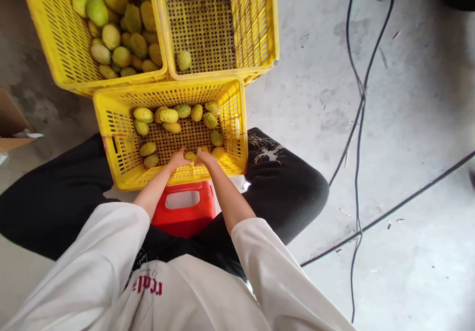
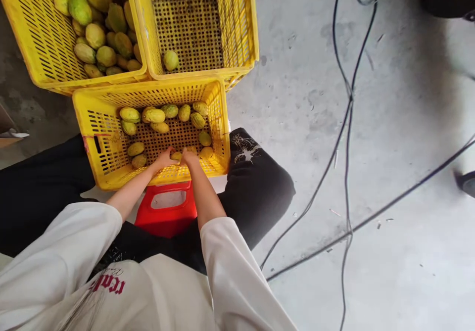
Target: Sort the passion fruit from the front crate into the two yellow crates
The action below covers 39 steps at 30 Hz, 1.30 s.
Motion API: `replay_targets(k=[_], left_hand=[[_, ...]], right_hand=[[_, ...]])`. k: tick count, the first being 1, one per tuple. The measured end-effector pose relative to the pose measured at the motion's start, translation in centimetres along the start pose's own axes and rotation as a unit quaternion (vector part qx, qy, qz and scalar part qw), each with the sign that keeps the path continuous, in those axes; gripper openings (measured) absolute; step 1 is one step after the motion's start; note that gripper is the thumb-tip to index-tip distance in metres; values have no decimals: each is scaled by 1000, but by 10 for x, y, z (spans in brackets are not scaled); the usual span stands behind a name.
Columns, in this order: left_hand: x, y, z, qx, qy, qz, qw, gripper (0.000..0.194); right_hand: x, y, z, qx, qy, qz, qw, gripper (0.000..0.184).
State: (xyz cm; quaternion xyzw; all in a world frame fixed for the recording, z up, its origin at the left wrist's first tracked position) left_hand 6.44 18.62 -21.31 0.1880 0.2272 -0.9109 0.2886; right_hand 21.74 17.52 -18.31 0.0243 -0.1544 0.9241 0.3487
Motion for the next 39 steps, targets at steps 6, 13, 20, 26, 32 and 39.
replay_targets(k=[6, 13, 20, 26, 32, 39], left_hand=[[10, -22, 22, -85, -111, 137, 981, 61], [1, -76, 82, -145, -68, 338, 927, 40], [-30, -97, 190, -178, 163, 485, 841, 57], [-27, -64, 269, -174, 204, 535, 801, 67], [-5, -28, 277, -160, 136, 569, 795, 69], [-4, -10, 256, -127, 117, 572, 802, 53]], right_hand=[[3, 3, 23, -54, -10, -121, 991, 90], [27, 2, 67, -64, -154, -358, 919, 58], [34, 6, 154, 86, -342, -624, 698, 52], [-5, 30, 230, 136, -362, -614, 687, 62], [-29, 53, 234, 150, -377, -628, 664, 77], [-20, 66, 217, 112, -388, -600, 690, 87]])
Point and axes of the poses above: each hand's wrist, its own z-axis away from the middle knuckle, its own y-axis out of the palm, x = y × z, the point moved 4 cm from there along -z, towards the middle knuckle, and after that the axes turned 2 degrees about -x, right-handed, at the moved point
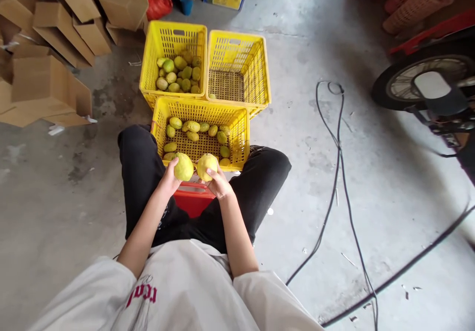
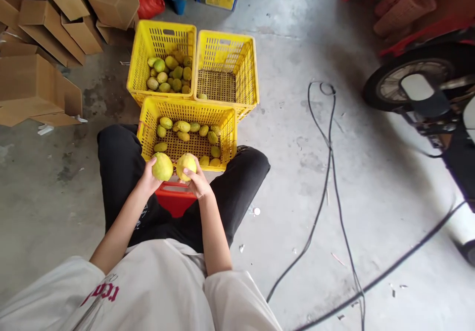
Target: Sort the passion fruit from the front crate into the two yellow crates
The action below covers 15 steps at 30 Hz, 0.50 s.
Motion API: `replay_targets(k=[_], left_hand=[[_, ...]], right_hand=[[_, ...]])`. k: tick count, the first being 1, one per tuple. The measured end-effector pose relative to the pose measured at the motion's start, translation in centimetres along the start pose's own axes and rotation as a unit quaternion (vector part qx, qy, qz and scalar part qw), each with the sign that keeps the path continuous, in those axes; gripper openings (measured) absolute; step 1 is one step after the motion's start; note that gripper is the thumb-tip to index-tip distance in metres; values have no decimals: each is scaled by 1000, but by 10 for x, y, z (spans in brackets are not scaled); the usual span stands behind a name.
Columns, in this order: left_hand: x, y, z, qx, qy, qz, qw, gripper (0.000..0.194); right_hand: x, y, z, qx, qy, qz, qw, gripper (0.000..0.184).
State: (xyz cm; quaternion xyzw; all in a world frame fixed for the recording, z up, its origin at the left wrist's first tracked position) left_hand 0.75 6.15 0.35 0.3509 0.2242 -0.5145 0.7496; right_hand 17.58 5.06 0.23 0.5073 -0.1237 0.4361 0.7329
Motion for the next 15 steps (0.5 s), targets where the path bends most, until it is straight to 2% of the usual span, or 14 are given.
replay_targets(k=[4, 6, 9, 15], left_hand=[[-5, 2, 0, -19, 11, -3, 1000, 41], [-10, 4, 4, 4, 9, -16, 1000, 40], [-15, 7, 9, 37, 7, -27, 999, 48], [-11, 4, 6, 73, 62, -11, 995, 63]], right_hand=[[6, -2, 4, -11, 14, 49, 999, 73], [13, -3, 8, -41, 27, 86, 995, 64], [23, -4, 12, -84, 43, 132, 987, 62], [16, -13, 9, -50, 9, 84, 995, 61]])
Point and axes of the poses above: each hand's wrist, its own z-axis away from the middle knuckle, its own y-axis out of the palm, x = y × z, the point moved 4 cm from there along -z, towards the middle knuckle, and after that the axes turned 2 degrees about -x, right-handed, at the moved point
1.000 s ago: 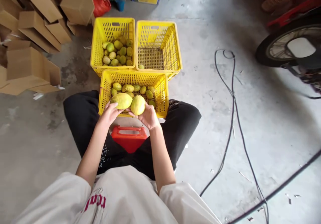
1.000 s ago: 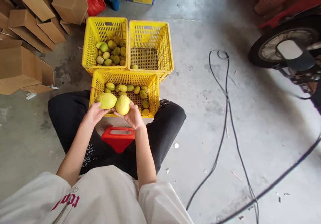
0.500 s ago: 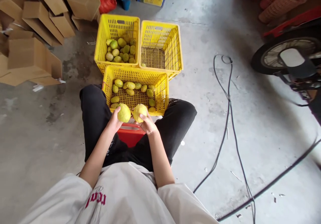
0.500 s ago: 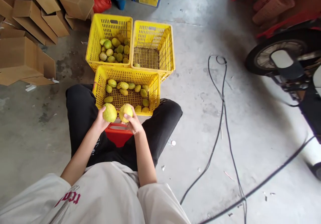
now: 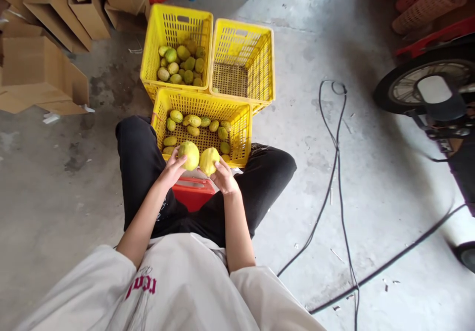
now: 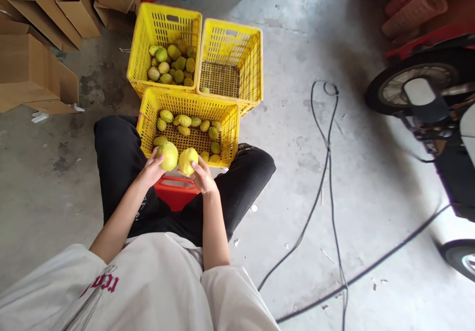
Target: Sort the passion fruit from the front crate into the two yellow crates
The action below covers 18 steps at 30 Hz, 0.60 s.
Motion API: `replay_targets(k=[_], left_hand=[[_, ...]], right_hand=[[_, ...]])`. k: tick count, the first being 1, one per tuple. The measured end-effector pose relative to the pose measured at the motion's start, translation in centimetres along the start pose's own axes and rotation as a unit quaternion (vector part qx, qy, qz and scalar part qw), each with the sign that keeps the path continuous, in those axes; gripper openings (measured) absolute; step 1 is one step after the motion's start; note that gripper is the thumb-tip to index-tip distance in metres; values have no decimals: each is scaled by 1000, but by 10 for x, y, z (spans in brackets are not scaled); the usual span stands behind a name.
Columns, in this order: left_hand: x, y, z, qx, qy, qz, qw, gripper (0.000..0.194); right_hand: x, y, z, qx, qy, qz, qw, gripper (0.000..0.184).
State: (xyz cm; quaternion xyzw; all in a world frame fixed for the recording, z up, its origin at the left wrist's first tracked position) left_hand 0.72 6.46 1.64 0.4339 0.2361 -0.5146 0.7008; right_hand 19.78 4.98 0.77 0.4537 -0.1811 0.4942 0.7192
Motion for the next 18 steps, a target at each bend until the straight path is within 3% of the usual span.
replay_targets(k=[7, 10, 14, 18], left_hand=[[21, -6, -8, 55, -38, 60, 996, 76], [26, -7, -10, 49, -40, 89, 994, 65], [31, -12, -13, 24, -52, 124, 991, 49], [30, -15, -15, 10, -19, 111, 994, 56]], right_hand=[[-10, -2, -8, 14, -47, -46, 998, 86], [-10, 0, -8, 19, -48, -45, 998, 88], [-14, -3, -10, -14, -49, -42, 998, 86], [-16, -9, -14, -32, -36, -91, 995, 71]])
Point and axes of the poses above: each hand's wrist, its own z-axis away from the middle knuckle, its own y-axis out of the palm, x = y × z, the point moved 4 cm from there along -z, towards the middle knuckle, and after that the axes turned 2 degrees about -x, right-handed, at the moved point
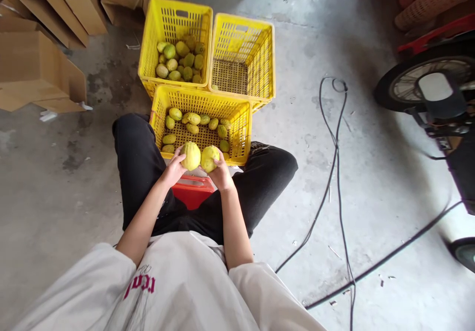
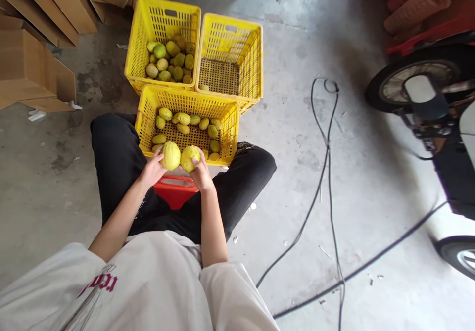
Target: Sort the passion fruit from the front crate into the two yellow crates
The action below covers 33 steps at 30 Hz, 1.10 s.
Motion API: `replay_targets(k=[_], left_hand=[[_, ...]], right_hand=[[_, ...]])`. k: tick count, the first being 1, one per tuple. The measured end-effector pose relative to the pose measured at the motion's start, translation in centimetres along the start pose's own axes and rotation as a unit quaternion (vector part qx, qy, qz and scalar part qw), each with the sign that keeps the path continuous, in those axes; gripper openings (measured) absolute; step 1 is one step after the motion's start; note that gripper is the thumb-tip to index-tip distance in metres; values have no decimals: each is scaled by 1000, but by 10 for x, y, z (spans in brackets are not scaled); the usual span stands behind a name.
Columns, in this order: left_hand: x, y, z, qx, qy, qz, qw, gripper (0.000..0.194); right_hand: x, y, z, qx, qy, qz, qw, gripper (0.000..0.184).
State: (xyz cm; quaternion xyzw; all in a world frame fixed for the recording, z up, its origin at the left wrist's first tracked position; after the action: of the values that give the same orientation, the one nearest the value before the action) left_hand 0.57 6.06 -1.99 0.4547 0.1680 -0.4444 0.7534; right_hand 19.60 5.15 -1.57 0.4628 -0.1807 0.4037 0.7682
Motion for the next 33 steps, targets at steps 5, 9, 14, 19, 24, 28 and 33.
replay_targets(k=[5, 9, 14, 19, 24, 28, 33], left_hand=[[-3, 1, 1, 8, 37, -30, 999, 76], [-2, 2, 1, 4, 25, -27, 999, 73], [-4, 6, 4, -14, 7, -5, 1000, 59], [-4, 6, 6, -50, -22, 44, 997, 42], [2, 5, 3, -14, -9, 0, 1000, 50], [5, 3, 1, 32, 24, -38, 998, 69], [6, 7, 0, 47, 24, -53, 997, 70]], right_hand=[[1, 1, 0, 65, 23, -28, 997, 59], [2, 0, 1, 62, 7, 4, 998, 63], [2, -3, 3, 74, 7, 47, 996, 64], [4, -5, 3, 63, -19, 46, 997, 77], [6, -6, 1, 72, -20, 49, 996, 77], [2, -7, -1, 48, -5, 56, 997, 85], [-2, -6, -1, 18, -1, 58, 998, 91]])
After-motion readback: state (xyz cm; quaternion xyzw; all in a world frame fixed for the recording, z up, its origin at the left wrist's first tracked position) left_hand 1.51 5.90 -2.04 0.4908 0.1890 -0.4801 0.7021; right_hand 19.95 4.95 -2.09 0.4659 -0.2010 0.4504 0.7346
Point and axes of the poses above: each hand's wrist, its own z-axis away from the middle knuckle, its own y-axis out of the palm, x = y × z, the point moved 4 cm from there along -z, towards the middle knuckle, and after that the axes turned 2 degrees about -x, right-handed, at the moved point
